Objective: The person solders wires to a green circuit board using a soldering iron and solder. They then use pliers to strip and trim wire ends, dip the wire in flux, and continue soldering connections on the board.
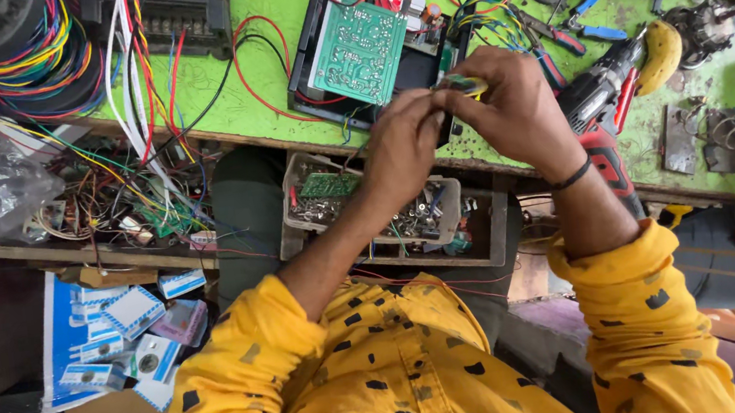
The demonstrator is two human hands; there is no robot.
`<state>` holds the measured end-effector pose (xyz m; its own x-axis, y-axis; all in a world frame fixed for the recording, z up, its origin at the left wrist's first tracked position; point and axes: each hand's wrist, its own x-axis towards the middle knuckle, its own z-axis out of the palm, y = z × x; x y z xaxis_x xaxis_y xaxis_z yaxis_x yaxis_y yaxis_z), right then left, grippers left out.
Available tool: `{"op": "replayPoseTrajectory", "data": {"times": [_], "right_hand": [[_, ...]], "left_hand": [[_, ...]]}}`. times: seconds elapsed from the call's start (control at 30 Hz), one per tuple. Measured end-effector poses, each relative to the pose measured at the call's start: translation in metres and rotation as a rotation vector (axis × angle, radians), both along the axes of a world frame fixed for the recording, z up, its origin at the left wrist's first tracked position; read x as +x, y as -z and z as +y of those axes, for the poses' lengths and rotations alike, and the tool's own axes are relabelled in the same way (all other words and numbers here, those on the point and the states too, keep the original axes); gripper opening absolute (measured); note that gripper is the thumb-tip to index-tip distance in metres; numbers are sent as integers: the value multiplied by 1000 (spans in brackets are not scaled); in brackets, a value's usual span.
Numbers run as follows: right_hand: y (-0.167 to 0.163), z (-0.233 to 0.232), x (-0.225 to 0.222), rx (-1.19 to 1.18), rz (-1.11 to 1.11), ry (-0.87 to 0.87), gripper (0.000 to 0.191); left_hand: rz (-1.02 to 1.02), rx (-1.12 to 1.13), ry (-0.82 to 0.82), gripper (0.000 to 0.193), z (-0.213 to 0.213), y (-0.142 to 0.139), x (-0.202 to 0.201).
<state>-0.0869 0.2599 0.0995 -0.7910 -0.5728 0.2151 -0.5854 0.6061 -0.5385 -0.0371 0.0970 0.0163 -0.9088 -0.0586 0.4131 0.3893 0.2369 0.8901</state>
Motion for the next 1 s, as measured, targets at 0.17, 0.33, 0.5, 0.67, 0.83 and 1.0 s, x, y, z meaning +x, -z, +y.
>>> {"op": "replayPoseTrajectory", "data": {"times": [0.17, 0.33, 0.5, 0.67, 0.83, 1.0], "right_hand": [[6, 0, 5, -289, -437, 276, 13], [-18, -1, 27, -9, 403, -7, 17], [-27, -3, 6, 701, 1017, -473, 33], [-33, 0, -5, 814, 1075, -529, 19], [-38, -18, 1, 1151, 271, -203, 24], [-45, -31, -14, 630, -641, 313, 44]], "left_hand": [[-57, 106, -32, 16, 6, -9, -8], [-48, 31, -69, 14, 5, -8, -7], [5, 60, -37, 12, 1, -4, -2], [-60, 96, -53, 13, 2, -7, -3], [-52, 109, -15, 17, -1, -8, -4], [-115, 94, -33, 13, 1, -11, -4]]}}
